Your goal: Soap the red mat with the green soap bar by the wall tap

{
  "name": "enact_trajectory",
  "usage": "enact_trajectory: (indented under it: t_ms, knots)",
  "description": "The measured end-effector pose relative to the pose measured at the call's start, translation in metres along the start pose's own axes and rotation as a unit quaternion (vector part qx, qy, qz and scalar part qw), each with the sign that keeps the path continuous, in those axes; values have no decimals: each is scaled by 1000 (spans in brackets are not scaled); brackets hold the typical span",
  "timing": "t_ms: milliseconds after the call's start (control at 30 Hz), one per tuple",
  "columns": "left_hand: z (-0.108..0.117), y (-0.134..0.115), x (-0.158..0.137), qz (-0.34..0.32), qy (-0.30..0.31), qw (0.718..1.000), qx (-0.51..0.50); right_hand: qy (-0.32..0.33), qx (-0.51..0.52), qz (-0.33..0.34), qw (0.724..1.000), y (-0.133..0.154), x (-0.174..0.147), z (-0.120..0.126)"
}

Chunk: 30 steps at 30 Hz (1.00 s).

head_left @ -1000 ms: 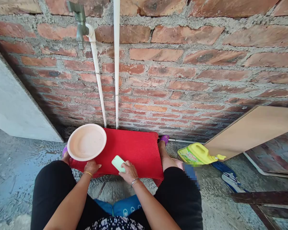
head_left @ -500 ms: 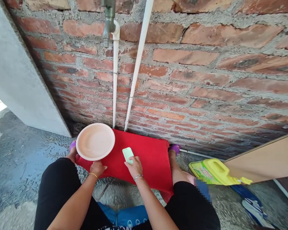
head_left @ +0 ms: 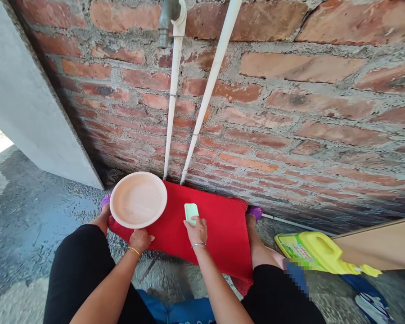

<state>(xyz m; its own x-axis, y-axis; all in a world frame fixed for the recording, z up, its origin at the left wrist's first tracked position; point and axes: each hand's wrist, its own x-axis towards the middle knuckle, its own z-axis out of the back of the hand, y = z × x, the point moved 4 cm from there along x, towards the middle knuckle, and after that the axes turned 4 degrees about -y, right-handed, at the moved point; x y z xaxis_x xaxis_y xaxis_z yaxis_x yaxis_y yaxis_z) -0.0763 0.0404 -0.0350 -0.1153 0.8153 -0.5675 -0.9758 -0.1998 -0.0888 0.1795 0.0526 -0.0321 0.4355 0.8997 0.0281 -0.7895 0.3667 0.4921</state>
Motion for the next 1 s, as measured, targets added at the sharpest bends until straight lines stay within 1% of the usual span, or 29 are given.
enact_trajectory:
  t_ms: [100,167,200,267,300,367,467,600,667,733,800,833,900,967,1000]
  knots:
    - [3,-1,-2,-7,-10,1000,3,47,-6,75,996,35,4,-15]
    - [4,-1,-3,-7,-3,1000,5,89,-17,95,991,50,8,-24]
    - [4,-1,-3,-3,3,1000,6,105,-21,93,990,52,11,-25]
    - [4,0,-2,4,16,1000,7,118,-24,78,990,44,18,-21]
    - [4,0,-1,3,20,1000,8,114,-26,66,991,34,21,-15]
    - [3,0,0,-3,20,1000,11,93,-34,30,995,5,27,2]
    - [3,-1,0,-13,16,999,24,39,-50,-56,996,-54,34,38]
    - [4,-1,-1,-14,20,999,42,-10,-65,-161,985,-132,36,88]
    - [5,-1,-1,-14,18,999,44,-31,-73,-203,976,-160,35,109]
    - [4,-1,-1,-22,14,999,47,-51,-75,-227,970,-174,33,122]
    - [3,0,0,-28,17,998,53,-62,-68,-220,971,-171,29,125]
    - [2,1,1,-28,18,998,55,-62,-60,-203,975,-163,26,121]
    - [1,2,3,-25,20,998,59,-52,-34,-147,987,-140,19,108]
    - [-1,4,6,-23,21,998,61,-21,-2,-73,997,-112,10,89]
    - [-2,5,7,-24,20,997,64,-5,5,-54,999,-99,5,80]
